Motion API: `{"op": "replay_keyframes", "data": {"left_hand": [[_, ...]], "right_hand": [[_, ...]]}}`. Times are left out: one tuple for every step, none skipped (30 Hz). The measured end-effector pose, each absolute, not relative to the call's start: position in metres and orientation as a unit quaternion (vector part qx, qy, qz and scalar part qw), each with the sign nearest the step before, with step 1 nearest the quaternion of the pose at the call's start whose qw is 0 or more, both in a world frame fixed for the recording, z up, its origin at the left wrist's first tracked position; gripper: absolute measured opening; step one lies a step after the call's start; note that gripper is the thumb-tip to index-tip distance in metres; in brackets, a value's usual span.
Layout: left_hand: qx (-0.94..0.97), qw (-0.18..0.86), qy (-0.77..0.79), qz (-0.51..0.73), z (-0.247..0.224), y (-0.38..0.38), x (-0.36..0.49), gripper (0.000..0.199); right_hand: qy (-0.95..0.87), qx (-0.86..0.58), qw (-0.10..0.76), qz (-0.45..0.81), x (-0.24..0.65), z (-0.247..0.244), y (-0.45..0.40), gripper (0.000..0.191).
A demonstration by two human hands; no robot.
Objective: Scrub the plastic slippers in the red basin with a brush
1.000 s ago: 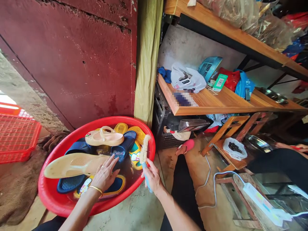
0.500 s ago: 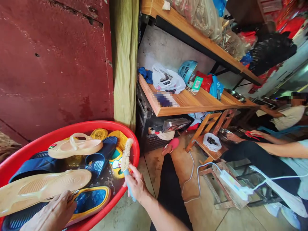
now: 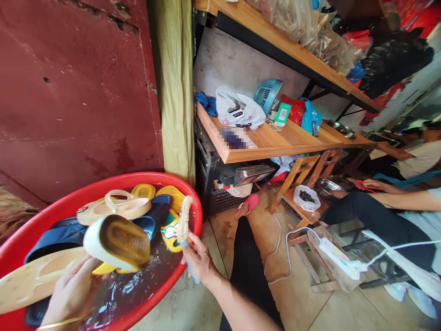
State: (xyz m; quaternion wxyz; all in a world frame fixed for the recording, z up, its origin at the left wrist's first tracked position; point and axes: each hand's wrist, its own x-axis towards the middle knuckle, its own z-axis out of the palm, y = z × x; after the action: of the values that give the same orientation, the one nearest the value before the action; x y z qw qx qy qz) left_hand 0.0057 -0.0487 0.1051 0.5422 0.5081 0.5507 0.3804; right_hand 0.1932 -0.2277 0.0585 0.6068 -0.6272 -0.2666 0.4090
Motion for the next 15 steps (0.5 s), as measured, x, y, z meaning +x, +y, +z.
{"op": "replay_keyframes", "data": {"left_hand": [[0.473, 0.578, 0.535, 0.394, 0.106, -0.049, 0.007, 0.034], [0.443, 0.602, 0.523, 0.410, 0.107, -0.050, 0.008, 0.036], [0.418, 0.614, 0.514, 0.429, 0.108, -0.050, 0.008, 0.038], [0.407, 0.614, 0.506, 0.448, 0.109, -0.050, 0.007, 0.039], [0.414, 0.606, 0.500, 0.460, 0.109, -0.049, 0.006, 0.039], [0.434, 0.592, 0.493, 0.468, 0.108, -0.049, 0.006, 0.040], [0.467, 0.572, 0.484, 0.471, 0.106, -0.048, 0.006, 0.042], [0.514, 0.542, 0.470, 0.470, 0.103, -0.048, 0.006, 0.044], [0.573, 0.500, 0.453, 0.466, 0.098, -0.046, 0.008, 0.044], [0.638, 0.446, 0.430, 0.457, 0.093, -0.045, 0.010, 0.043], [0.700, 0.384, 0.405, 0.446, 0.087, -0.044, 0.013, 0.041], [0.749, 0.324, 0.383, 0.432, 0.081, -0.042, 0.016, 0.038], [0.781, 0.272, 0.371, 0.422, 0.076, -0.041, 0.018, 0.038], [0.795, 0.231, 0.374, 0.419, 0.072, -0.041, 0.020, 0.039], [0.795, 0.202, 0.389, 0.419, 0.069, -0.041, 0.021, 0.043]], "right_hand": [[-0.266, -0.624, 0.609, 0.410, 0.193, 0.058, -0.228, 0.056], [-0.265, -0.622, 0.611, 0.412, 0.192, 0.059, -0.227, 0.056], [-0.261, -0.621, 0.612, 0.414, 0.192, 0.059, -0.227, 0.056], [-0.257, -0.621, 0.613, 0.416, 0.191, 0.059, -0.227, 0.058], [-0.251, -0.622, 0.614, 0.416, 0.191, 0.059, -0.226, 0.061], [-0.245, -0.623, 0.616, 0.416, 0.190, 0.059, -0.226, 0.063], [-0.240, -0.623, 0.617, 0.415, 0.190, 0.059, -0.226, 0.065], [-0.238, -0.623, 0.620, 0.414, 0.189, 0.059, -0.226, 0.066], [-0.237, -0.621, 0.623, 0.411, 0.188, 0.058, -0.227, 0.067], [-0.237, -0.620, 0.626, 0.408, 0.188, 0.058, -0.227, 0.067], [-0.239, -0.620, 0.629, 0.405, 0.187, 0.057, -0.228, 0.067], [-0.241, -0.620, 0.630, 0.402, 0.187, 0.057, -0.229, 0.067], [-0.245, -0.620, 0.630, 0.399, 0.186, 0.056, -0.230, 0.066], [-0.249, -0.622, 0.628, 0.396, 0.185, 0.056, -0.231, 0.066], [-0.254, -0.625, 0.625, 0.392, 0.184, 0.055, -0.232, 0.066]]}}
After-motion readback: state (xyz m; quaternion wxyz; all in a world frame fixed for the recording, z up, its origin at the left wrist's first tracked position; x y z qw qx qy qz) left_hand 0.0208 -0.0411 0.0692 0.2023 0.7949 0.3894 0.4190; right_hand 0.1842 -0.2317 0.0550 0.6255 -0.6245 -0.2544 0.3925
